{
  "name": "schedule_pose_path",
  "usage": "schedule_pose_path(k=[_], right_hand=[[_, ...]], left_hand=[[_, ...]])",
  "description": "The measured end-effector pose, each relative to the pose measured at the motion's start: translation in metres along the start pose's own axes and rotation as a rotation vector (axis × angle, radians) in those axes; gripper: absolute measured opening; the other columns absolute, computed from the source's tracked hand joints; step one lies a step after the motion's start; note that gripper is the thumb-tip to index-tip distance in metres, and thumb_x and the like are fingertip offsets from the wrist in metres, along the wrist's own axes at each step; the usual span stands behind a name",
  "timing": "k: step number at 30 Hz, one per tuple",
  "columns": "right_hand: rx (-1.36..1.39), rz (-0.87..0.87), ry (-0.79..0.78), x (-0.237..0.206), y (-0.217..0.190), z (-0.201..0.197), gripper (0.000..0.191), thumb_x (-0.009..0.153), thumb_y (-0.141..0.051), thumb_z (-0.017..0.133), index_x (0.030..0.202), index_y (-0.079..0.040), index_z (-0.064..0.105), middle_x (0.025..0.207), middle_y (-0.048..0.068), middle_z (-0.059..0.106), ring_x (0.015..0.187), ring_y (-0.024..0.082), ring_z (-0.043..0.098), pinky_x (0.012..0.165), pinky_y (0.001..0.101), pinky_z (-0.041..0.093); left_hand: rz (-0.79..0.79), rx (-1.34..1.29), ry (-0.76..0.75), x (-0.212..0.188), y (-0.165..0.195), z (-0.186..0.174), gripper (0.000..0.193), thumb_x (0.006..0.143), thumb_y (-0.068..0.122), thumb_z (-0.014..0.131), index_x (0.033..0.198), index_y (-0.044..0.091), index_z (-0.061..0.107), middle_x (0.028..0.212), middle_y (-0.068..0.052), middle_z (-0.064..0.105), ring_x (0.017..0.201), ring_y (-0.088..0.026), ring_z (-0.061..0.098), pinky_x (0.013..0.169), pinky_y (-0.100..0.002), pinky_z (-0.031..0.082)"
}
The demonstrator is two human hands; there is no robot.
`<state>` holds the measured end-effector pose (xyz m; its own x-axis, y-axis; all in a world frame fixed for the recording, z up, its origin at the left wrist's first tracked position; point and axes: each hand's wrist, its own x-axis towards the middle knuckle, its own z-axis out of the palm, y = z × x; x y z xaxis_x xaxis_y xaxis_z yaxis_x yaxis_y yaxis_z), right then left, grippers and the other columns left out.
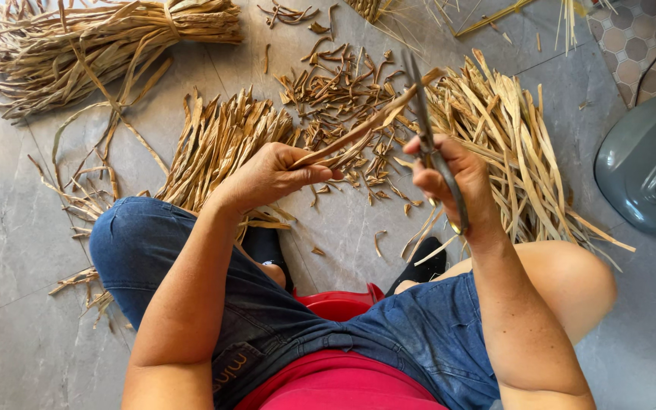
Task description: The person sits on the floor surrounded by piles of dried leaf strips and uses scissors to trim dark, damaged ends off individual strips. They sort trimmed strips onto a pile at the left and drop cut-off scraps in the middle, working through the strips one at a time.
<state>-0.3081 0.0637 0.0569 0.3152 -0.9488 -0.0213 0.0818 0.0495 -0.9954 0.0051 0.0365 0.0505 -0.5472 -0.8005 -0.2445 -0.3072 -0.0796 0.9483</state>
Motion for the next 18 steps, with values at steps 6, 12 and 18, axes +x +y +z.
schedule_pose_path(k=[6,12,18], right_hand=[[0.223,0.066,0.103,-0.006,0.010,-0.005,0.053,0.091,-0.041,0.083,0.118,-0.001,0.061,0.071,-0.003,0.056,0.054,0.003,0.049,0.048,0.0214,0.041],[0.270,0.124,0.090,-0.007,0.023,0.010,0.068,0.091,-0.060,0.074,0.125,-0.003,0.060,0.088,0.003,0.067,0.070,0.010,0.063,0.065,0.0247,0.053],[0.367,0.247,-0.089,-0.005,0.029,0.026,0.076,0.089,-0.066,0.069,0.134,-0.006,0.057,0.112,0.011,0.073,0.090,0.014,0.069,0.084,0.0305,0.057]], left_hand=[[-0.102,-0.098,0.050,-0.007,-0.005,-0.008,0.031,0.100,0.032,0.072,0.118,0.010,0.085,0.072,0.001,0.051,0.066,-0.009,0.041,0.058,-0.028,0.033],[0.089,-0.446,0.043,-0.020,0.000,-0.023,0.032,0.099,0.029,0.071,0.110,0.000,0.078,0.061,0.010,0.046,0.054,-0.001,0.038,0.050,-0.021,0.027],[0.057,-0.414,0.054,-0.031,0.005,-0.026,0.035,0.098,0.031,0.068,0.110,0.000,0.077,0.056,0.009,0.044,0.050,-0.001,0.038,0.047,-0.022,0.028]])
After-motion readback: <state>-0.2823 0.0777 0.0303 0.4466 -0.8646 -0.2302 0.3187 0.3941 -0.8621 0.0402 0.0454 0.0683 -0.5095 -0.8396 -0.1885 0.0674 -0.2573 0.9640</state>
